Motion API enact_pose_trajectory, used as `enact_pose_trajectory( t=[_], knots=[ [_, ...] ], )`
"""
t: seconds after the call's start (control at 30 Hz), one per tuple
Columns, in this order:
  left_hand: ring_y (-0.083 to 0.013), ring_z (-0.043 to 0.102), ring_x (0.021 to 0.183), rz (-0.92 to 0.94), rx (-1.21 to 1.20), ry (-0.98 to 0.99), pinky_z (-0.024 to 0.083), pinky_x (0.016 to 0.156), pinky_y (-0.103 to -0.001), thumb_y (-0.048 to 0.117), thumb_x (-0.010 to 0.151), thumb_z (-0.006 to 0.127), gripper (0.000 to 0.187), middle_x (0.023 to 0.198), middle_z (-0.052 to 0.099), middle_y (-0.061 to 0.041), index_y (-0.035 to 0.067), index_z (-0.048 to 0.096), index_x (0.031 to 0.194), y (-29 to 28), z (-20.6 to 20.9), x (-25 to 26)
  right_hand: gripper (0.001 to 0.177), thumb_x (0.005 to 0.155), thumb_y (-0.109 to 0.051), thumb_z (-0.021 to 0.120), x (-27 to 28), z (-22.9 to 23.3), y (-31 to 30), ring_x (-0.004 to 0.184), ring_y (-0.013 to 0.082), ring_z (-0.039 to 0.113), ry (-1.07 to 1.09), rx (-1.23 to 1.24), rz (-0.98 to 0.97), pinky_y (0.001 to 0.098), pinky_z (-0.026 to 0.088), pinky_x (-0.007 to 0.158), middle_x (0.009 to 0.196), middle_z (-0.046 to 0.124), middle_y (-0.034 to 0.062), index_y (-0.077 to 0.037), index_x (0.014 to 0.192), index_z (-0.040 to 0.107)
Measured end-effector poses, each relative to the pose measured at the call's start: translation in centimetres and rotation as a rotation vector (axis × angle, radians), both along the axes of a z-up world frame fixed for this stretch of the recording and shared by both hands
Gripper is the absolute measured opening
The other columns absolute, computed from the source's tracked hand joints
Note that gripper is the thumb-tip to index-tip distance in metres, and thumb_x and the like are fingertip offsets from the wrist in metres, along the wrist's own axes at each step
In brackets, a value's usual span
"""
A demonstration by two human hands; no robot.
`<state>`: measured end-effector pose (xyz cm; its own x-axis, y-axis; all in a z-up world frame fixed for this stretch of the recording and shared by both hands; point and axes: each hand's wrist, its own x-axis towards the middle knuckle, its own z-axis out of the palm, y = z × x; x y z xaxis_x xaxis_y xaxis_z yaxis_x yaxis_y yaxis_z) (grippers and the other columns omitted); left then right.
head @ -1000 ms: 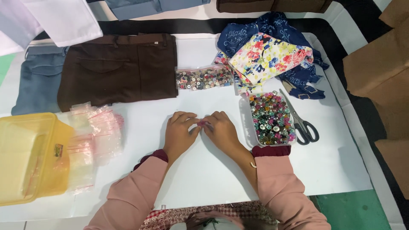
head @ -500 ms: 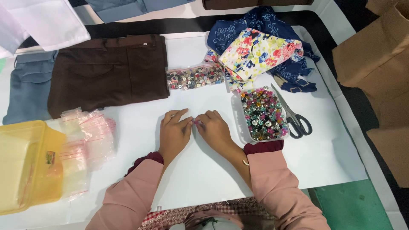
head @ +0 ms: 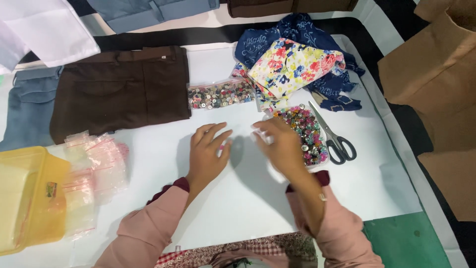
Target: Sorting and bagging small decorative beads or buttons into plastic bags
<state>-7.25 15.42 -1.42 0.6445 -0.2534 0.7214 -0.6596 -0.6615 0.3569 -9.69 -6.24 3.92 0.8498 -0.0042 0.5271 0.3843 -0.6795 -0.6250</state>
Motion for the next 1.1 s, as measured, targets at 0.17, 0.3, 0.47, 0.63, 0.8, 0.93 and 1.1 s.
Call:
enact_pose_trajectory(
  t=[0.17,0.3,0.47,0.63,0.8,0.93,1.1],
  knots=[
    [-0.0221,0.063,0.111,-0.084,-0.088,-0.019,0.046,0.094,-0.037,0.017,0.088,0.077,0.018,0.115,0.073,0.006,0.022,0.078,0.105,-5.2,1.7,0.4,0.015,0.088,-0.010,0.080,1.1,2.4,-9.4,0.076,0.0273,0.070,0.113,-0.062,-0.208,0.0381,0.056,0.073,0.085,0.070,0.0070,-0.019,0.099,0.078],
    [-0.0228,0.061,0.109,-0.172,-0.122,0.031,0.044,0.094,-0.041,0.021,0.086,0.077,0.012,0.110,0.072,0.007,0.024,0.078,0.098,-10.1,1.9,1.4,0.010,0.084,-0.025,0.080,2.6,-0.3,-15.2,0.077,0.0285,0.071,0.388,-0.174,-0.307,0.0427,0.055,0.072,0.081,0.070,0.0068,-0.024,0.095,0.081],
    [-0.0259,0.055,0.120,-0.161,-0.021,0.136,0.042,0.098,-0.045,0.024,0.088,0.074,0.016,0.119,0.069,0.003,0.020,0.078,0.102,-15.1,2.3,3.0,0.013,0.086,-0.024,0.079,2.9,-0.1,-15.0,0.080,0.0346,0.071,0.434,-0.122,-0.281,0.0458,0.055,0.076,0.082,0.071,0.0118,-0.017,0.097,0.082],
    [-0.0273,0.050,0.124,-0.151,0.068,0.221,0.040,0.098,-0.046,0.023,0.089,0.071,0.015,0.121,0.067,0.000,0.017,0.080,0.100,-17.0,2.5,4.7,0.014,0.086,-0.021,0.078,3.0,0.1,-14.8,0.082,0.0390,0.069,0.492,-0.116,-0.264,0.0477,0.053,0.078,0.082,0.071,0.0152,-0.017,0.099,0.082],
    [-0.0287,0.047,0.124,-0.153,0.134,0.327,0.036,0.101,-0.048,0.020,0.087,0.072,0.012,0.118,0.066,-0.004,0.014,0.081,0.092,-17.9,2.0,5.8,0.016,0.088,-0.026,0.079,3.2,0.1,-14.9,0.079,0.0340,0.067,0.496,-0.080,-0.228,0.0432,0.053,0.077,0.081,0.070,0.0142,-0.016,0.100,0.083],
    [-0.0299,0.046,0.125,-0.154,0.143,0.348,0.035,0.101,-0.049,0.020,0.085,0.073,0.012,0.120,0.065,-0.005,0.013,0.081,0.091,-18.1,2.6,5.7,0.017,0.084,-0.026,0.082,3.3,-0.5,-14.9,0.079,0.0322,0.067,0.487,-0.078,-0.215,0.0430,0.053,0.076,0.081,0.069,0.0127,-0.017,0.099,0.082],
    [-0.0297,0.045,0.124,-0.132,0.124,0.347,0.033,0.102,-0.051,0.023,0.079,0.077,0.012,0.119,0.063,-0.003,0.016,0.080,0.087,-18.3,2.7,5.7,0.017,0.085,-0.024,0.082,3.6,-1.4,-15.4,0.082,0.0363,0.067,0.473,-0.056,-0.168,0.0456,0.052,0.078,0.082,0.068,0.0172,-0.014,0.099,0.082]
  ],
)
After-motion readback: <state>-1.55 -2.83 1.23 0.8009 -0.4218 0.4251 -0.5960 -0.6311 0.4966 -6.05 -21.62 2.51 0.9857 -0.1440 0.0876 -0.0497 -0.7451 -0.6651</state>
